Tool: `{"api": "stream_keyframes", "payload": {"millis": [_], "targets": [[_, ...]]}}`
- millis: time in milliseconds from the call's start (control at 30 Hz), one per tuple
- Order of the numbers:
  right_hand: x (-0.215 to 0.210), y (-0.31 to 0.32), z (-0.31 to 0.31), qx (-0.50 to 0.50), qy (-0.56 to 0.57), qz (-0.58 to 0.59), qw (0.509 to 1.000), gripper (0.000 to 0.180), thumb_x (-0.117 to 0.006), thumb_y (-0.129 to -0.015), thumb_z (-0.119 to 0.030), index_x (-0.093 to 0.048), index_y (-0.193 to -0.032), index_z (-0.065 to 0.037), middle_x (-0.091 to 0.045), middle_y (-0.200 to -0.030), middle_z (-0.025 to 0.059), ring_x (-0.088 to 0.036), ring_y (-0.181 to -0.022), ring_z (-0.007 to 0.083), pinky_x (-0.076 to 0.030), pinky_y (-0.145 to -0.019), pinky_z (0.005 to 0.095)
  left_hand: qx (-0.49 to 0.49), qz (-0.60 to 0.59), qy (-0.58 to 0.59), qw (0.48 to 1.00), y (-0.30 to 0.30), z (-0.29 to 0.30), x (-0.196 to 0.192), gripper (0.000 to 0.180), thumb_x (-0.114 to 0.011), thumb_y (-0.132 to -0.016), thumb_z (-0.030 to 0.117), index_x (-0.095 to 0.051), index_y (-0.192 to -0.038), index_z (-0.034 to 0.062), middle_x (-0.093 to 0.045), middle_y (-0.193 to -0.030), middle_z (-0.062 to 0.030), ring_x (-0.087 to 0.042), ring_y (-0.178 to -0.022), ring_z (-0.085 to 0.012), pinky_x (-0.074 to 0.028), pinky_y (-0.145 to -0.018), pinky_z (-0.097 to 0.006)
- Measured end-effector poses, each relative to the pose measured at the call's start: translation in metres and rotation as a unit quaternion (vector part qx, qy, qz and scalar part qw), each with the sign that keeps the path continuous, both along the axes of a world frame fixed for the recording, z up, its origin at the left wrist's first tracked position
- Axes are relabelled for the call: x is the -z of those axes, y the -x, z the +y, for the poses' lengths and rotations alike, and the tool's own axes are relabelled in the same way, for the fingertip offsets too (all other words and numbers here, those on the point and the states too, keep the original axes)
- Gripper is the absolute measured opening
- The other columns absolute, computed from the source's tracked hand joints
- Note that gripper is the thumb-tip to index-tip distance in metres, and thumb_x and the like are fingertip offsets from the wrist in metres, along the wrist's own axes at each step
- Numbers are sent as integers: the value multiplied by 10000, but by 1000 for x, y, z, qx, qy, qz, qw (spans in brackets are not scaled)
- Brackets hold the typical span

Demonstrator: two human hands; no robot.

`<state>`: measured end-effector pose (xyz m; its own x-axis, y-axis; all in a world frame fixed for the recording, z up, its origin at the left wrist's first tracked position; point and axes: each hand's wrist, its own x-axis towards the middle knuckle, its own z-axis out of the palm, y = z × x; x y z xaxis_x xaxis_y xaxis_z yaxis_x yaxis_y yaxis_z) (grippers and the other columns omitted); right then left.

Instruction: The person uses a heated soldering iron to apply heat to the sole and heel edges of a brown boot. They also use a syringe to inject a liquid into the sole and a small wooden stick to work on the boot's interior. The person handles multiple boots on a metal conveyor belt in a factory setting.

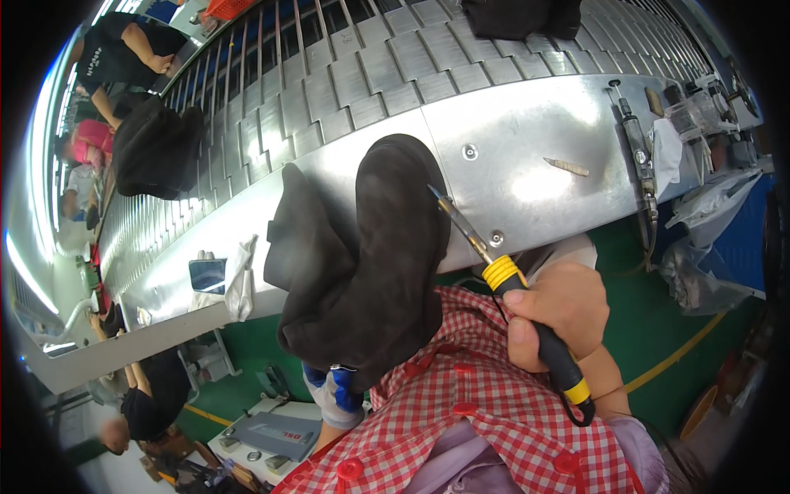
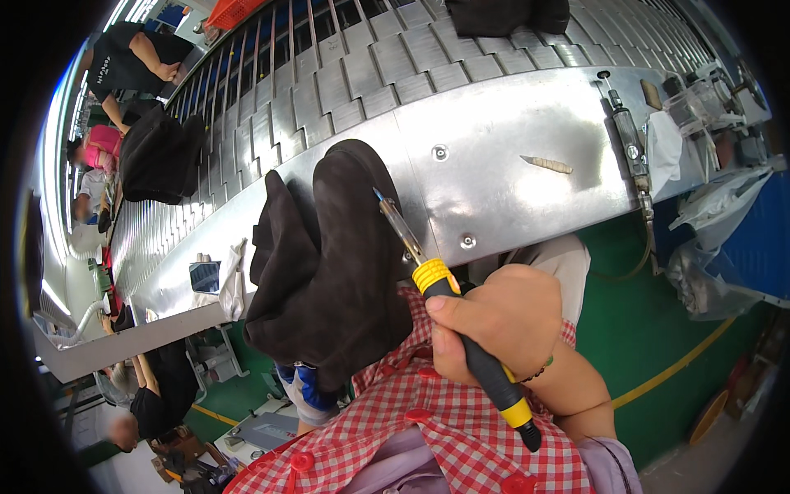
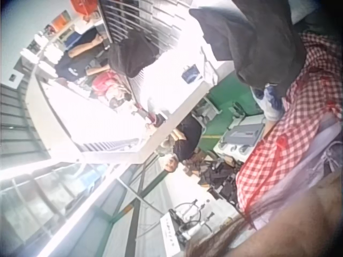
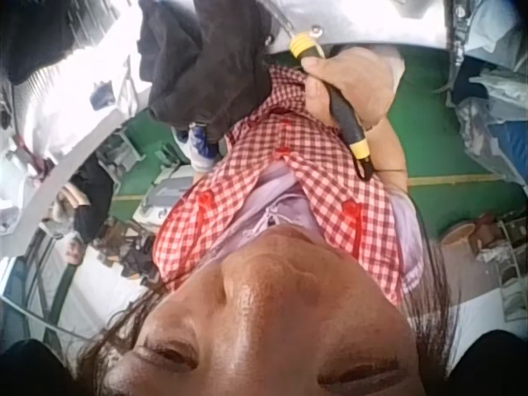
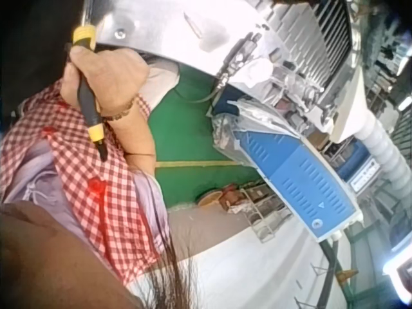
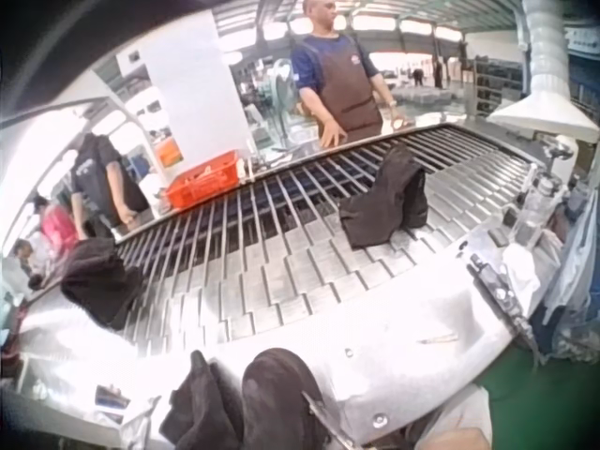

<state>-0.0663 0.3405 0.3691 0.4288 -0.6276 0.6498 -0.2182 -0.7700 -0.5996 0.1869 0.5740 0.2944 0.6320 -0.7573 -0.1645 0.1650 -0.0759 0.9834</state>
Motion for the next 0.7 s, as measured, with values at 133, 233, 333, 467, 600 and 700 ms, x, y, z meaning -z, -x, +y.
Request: {"api": "stream_keyframes", "payload": {"millis": [133, 233, 333, 467, 600, 700], "targets": [[10, -6, 16, 3, 29, 7, 1000, 296, -723, -698, -126, -684, -990, -101, -551, -593, -14, -504, -452, 163, -393, -449, 300, -4, -56, -48, 997, 4, -10, -13, 593, -579, -992, 305, -423, -1448, -42, -522, -1429, -175, -541, -1276, -259, -409, -1073, -378], [15, -7, 26, -5, 27, 0, 1000, 268, -729, -695, -136, -711, -960, -98, -531, -593, -35, -485, -443, 141, -379, -437, 281, 19, -88, -4, 996, 7, -23, -24, 564, -568, -1002, 275, -431, -1445, -45, -521, -1433, -174, -535, -1280, -250, -409, -1073, -386], [16, -2, 29, -14, 3, -12, 1000, 255, -722, -696, -129, -707, -949, -98, -541, -596, -28, -487, -441, 153, -388, -441, 290, 81, -377, -93, 918, 9, -36, -39, 540, -603, -986, 257, -469, -1413, -44, -565, -1382, -152, -573, -1232, -242, -441, -1032, -358], [14, -1, 24, 19, -4, -56, 998, 240, -716, -696, -124, -701, -934, -100, -571, -605, -15, -512, -450, 172, -402, -451, 301, -23, -9, -50, 998, 18, -53, -50, 515, -576, -1004, 227, -457, -1432, -33, -568, -1378, -150, -568, -1239, -230, -442, -1034, -355], [15, -9, 11, 41, -2, -69, 997, 211, -720, -695, -100, -698, -904, -86, -620, -632, 4, -556, -475, 183, -429, -468, 305, -42, 71, -8, 997, 14, -64, -53, 510, -554, -1016, 209, -434, -1462, -8, -554, -1399, -153, -556, -1260, -230, -436, -1053, -365], [20, -21, 3, 40, -6, -90, 995, 210, -727, -681, -71, -701, -889, -71, -633, -637, 12, -570, -482, 175, -433, -470, 297, -56, 104, 8, 993, 11, -64, -53, 513, -548, -1017, 192, -419, -1475, 3, -534, -1428, -149, -550, -1279, -240, -432, -1073, -372]]}}
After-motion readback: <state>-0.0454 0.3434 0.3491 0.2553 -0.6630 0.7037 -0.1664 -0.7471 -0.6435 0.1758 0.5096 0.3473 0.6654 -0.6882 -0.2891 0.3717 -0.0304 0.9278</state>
